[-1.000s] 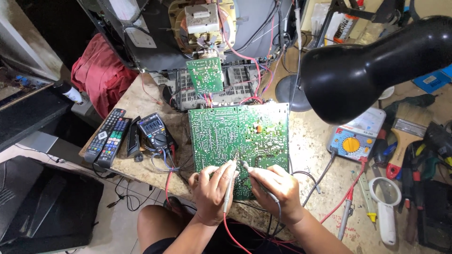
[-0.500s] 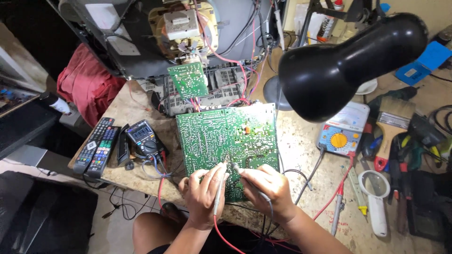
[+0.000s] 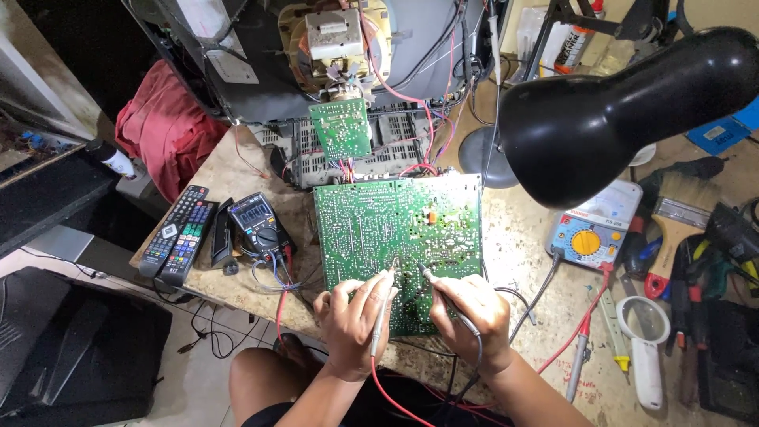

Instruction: Diagnosing a CRT television circuit board using a multimeter and visual inspection.

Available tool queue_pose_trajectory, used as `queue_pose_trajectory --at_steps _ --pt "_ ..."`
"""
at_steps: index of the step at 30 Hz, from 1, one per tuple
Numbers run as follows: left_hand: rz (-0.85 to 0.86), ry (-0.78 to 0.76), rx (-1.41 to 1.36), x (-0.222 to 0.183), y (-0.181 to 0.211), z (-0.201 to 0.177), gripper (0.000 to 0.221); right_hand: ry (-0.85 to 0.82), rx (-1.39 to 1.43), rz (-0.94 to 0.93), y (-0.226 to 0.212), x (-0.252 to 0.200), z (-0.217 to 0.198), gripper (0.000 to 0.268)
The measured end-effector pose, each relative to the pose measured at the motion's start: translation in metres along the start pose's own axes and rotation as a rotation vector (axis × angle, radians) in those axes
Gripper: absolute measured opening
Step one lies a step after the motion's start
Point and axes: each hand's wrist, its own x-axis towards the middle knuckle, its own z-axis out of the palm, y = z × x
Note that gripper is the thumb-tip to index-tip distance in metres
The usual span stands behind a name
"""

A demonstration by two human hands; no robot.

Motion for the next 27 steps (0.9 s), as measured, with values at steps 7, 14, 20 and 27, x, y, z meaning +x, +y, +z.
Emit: queue_pose_trajectory --at_steps 7,14,20,27 --pt "-0.001 -0.006 -0.019 0.000 0.000 0.000 0.017 -0.017 -0.016 0.003 0.001 0.000 0.000 0.021" --pt "0.004 -0.009 -0.020 0.001 0.000 -0.001 0.017 -0.044 -0.009 0.004 0.004 -0.006 0.001 0.020" --pt "0.005 -0.015 -0.011 0.003 0.002 -0.002 0.017 -0.070 0.009 -0.006 0.009 -0.014 0.003 0.024" --pt "0.009 -0.010 0.018 0.000 0.002 0.000 0.017 -0.080 0.024 0.004 0.006 -0.011 0.001 0.022"
